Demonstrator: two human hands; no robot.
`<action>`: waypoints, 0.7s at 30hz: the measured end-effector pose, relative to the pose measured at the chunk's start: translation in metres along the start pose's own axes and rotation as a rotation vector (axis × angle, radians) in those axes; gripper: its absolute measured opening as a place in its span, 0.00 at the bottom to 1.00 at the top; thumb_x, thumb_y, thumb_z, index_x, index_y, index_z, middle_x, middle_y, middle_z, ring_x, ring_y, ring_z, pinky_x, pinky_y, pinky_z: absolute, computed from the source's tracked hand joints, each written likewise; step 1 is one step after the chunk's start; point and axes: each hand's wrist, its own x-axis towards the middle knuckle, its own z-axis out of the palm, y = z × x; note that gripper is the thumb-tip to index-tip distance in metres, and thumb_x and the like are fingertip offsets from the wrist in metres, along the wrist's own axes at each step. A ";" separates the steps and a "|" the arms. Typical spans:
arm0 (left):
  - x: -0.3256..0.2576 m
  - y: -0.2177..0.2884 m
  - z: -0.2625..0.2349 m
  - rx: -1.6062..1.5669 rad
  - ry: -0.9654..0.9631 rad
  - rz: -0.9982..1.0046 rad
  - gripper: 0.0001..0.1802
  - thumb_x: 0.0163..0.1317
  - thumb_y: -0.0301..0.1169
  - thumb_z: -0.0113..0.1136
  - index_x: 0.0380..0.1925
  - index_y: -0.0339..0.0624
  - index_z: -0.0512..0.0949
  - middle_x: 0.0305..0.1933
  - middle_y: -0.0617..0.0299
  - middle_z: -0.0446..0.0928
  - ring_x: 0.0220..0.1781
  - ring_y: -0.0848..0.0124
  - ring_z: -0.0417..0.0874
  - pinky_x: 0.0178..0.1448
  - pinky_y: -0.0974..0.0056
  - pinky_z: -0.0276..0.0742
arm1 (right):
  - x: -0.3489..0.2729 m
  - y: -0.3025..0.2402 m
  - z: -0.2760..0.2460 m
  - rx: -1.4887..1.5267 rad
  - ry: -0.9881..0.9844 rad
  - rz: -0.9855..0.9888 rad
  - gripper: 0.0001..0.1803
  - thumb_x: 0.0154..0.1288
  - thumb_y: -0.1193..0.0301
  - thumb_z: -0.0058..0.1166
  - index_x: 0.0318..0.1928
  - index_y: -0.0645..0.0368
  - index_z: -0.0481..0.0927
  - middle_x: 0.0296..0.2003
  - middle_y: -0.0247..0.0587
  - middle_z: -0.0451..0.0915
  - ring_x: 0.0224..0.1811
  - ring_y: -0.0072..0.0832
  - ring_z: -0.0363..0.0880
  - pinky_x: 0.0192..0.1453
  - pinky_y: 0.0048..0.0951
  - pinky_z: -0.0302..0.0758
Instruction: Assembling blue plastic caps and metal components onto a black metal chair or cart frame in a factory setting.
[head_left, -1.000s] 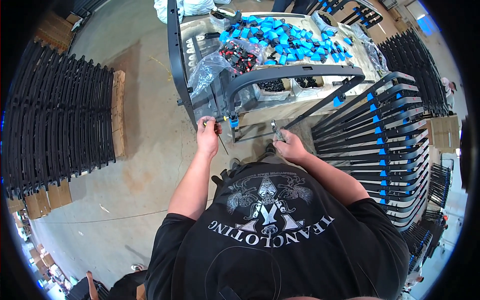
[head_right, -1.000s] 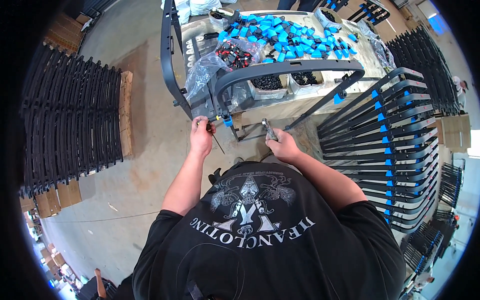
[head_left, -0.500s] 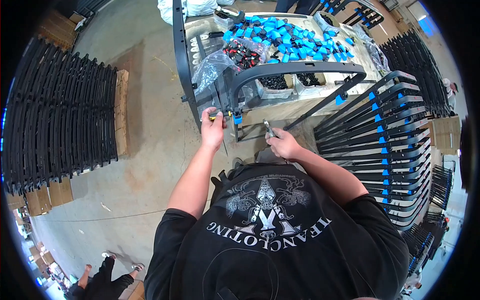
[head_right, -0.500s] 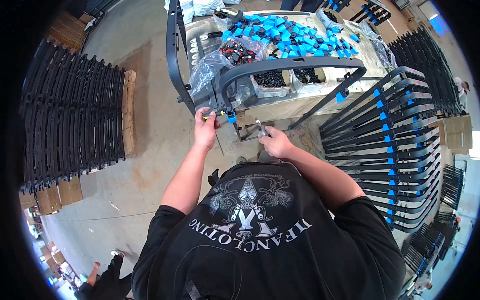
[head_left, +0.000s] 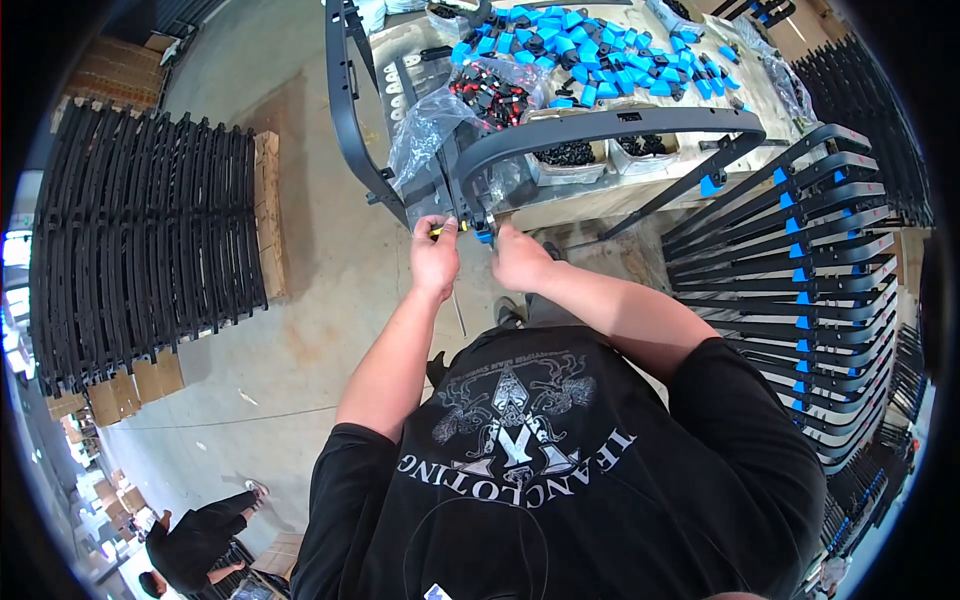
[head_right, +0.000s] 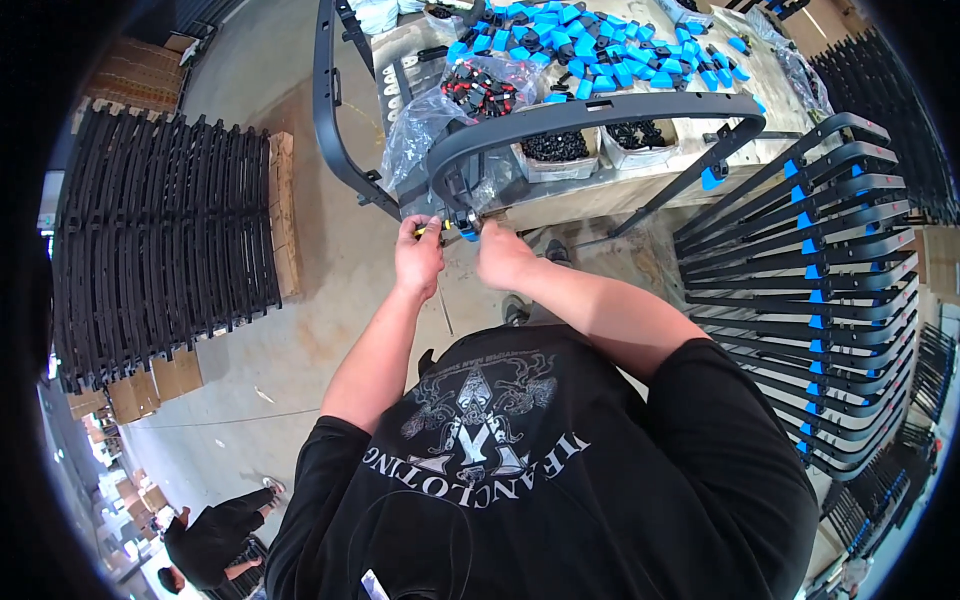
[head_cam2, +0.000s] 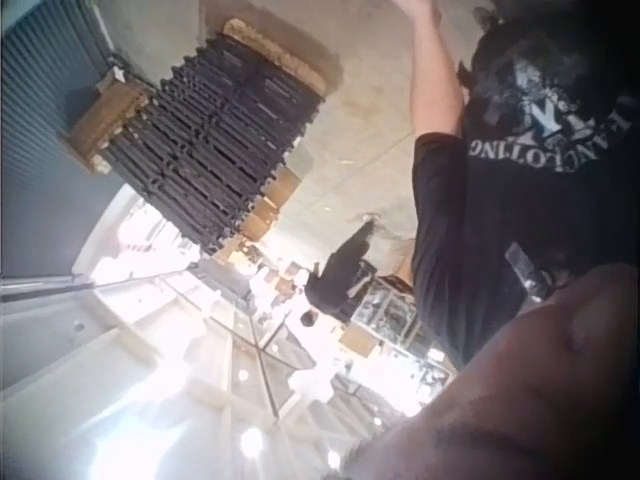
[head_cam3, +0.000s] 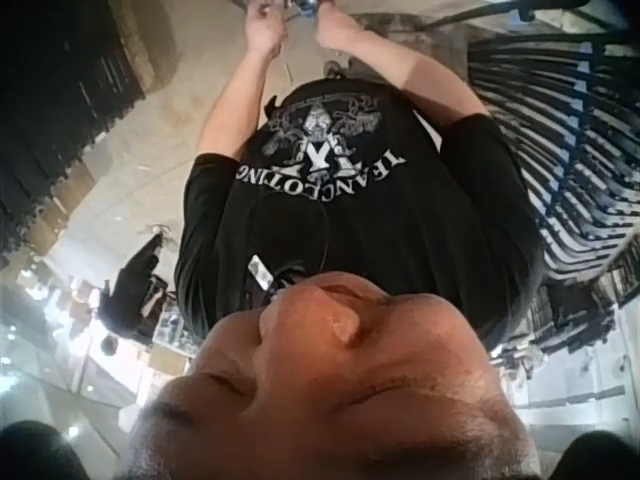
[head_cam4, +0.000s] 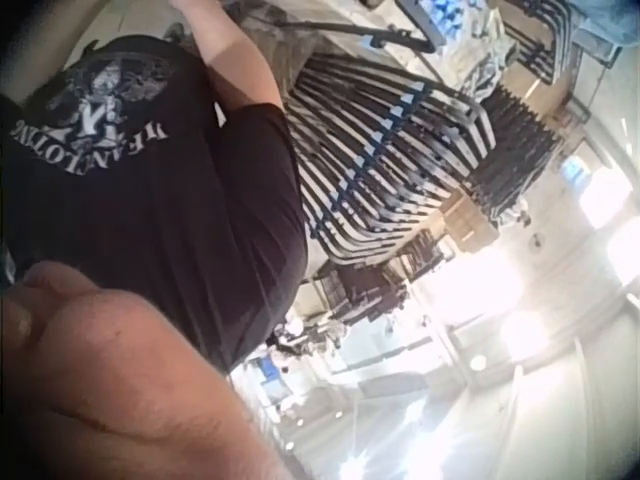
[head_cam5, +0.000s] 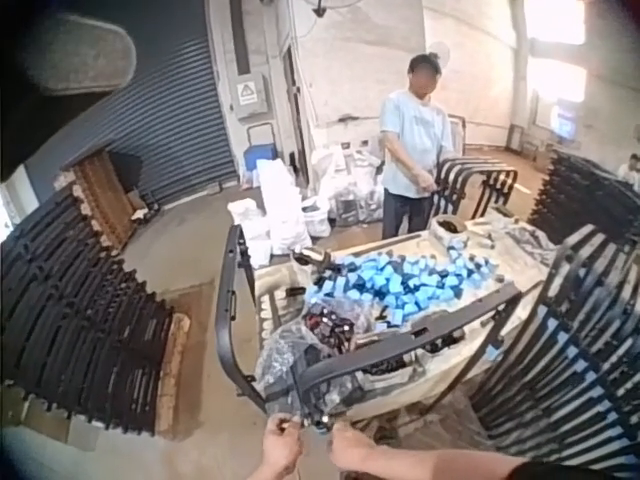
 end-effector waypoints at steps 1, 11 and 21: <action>0.004 -0.009 -0.005 0.013 0.027 0.092 0.08 0.74 0.35 0.60 0.43 0.50 0.70 0.20 0.73 0.64 0.15 0.81 0.61 0.16 0.70 0.55 | -0.001 -0.013 -0.013 -0.003 -0.008 -0.009 0.18 0.68 0.67 0.54 0.52 0.66 0.74 0.43 0.63 0.82 0.47 0.60 0.83 0.56 0.48 0.79; 0.000 -0.001 -0.004 -0.045 0.023 0.044 0.07 0.74 0.34 0.60 0.41 0.50 0.70 0.20 0.73 0.65 0.15 0.81 0.61 0.16 0.71 0.54 | 0.008 -0.033 -0.027 0.522 -0.444 0.336 0.15 0.69 0.66 0.52 0.43 0.69 0.78 0.38 0.54 0.84 0.35 0.48 0.88 0.35 0.55 0.83; -0.008 0.006 -0.005 -0.128 0.028 0.027 0.11 0.71 0.34 0.64 0.41 0.50 0.69 0.19 0.72 0.66 0.14 0.81 0.60 0.15 0.70 0.53 | -0.001 -0.048 -0.057 0.490 -0.333 0.299 0.17 0.65 0.67 0.55 0.46 0.71 0.79 0.40 0.57 0.85 0.42 0.49 0.88 0.43 0.47 0.85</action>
